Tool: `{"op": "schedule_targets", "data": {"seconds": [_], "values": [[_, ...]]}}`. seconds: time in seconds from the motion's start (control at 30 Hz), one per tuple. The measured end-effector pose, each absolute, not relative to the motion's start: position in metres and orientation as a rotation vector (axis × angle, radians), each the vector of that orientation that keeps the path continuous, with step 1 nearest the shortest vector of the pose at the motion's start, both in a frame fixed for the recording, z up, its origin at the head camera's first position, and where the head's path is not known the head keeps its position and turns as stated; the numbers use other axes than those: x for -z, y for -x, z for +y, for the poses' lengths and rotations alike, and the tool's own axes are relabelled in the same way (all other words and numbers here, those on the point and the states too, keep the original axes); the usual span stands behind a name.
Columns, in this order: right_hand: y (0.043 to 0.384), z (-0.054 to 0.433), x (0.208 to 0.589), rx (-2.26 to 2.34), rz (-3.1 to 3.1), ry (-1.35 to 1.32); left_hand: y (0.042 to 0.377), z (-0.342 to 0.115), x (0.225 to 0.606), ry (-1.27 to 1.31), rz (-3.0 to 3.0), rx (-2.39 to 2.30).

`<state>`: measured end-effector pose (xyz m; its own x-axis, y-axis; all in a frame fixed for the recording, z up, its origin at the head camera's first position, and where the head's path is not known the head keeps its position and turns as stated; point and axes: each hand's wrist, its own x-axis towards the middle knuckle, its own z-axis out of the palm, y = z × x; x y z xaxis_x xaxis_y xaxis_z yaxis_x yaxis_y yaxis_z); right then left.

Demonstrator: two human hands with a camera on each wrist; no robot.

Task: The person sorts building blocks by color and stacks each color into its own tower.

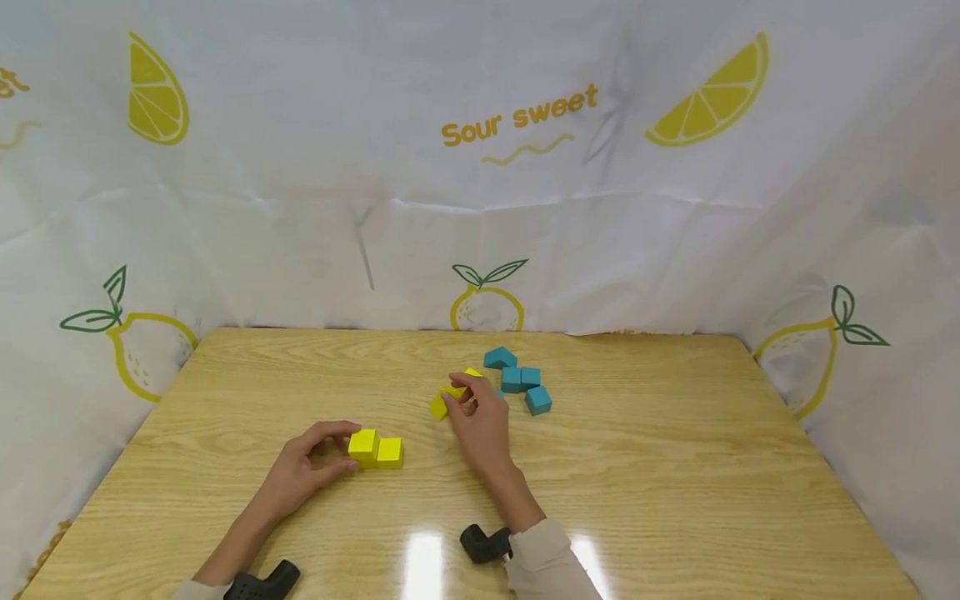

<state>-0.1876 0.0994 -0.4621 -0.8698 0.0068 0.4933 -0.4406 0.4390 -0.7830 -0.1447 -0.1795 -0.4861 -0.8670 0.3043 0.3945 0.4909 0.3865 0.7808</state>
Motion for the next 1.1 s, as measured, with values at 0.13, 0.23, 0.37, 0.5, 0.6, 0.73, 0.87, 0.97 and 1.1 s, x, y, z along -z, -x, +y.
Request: {"op": "schedule_targets", "data": {"seconds": [0.13,0.23,0.37,0.5,0.6,0.73,0.87,0.97,1.1], "values": [[0.190,0.106,0.463,-1.363,-2.264,-0.332,0.141,-0.176,0.478,0.709,-2.450,1.464],[0.193,0.111,0.466,-1.310,-2.270,-0.308,0.136,-0.173,0.466,0.708,-2.452,1.471],[0.196,0.116,0.469,-1.283,-2.281,-0.287,0.133,-0.171,0.458,0.696,-2.470,1.478],[0.199,0.119,0.471,-1.309,-2.296,-0.264,0.138,-0.176,0.474,0.685,-2.467,1.481],[0.202,0.121,0.474,-1.305,-2.303,-0.253,0.141,-0.178,0.479,0.686,-2.460,1.488],[0.206,0.123,0.475,-1.266,-2.270,-0.278,0.141,-0.176,0.477,0.684,-2.460,1.484],[0.207,0.124,0.474,-1.232,-2.275,-0.290,0.136,-0.172,0.466,0.688,-2.448,1.470],[0.207,0.124,0.474,-1.219,-2.299,-0.283,0.132,-0.169,0.454,0.698,-2.448,1.470],[0.207,0.125,0.474,-1.213,-2.296,-0.304,0.131,-0.169,0.451,0.714,-2.453,1.470]]}}
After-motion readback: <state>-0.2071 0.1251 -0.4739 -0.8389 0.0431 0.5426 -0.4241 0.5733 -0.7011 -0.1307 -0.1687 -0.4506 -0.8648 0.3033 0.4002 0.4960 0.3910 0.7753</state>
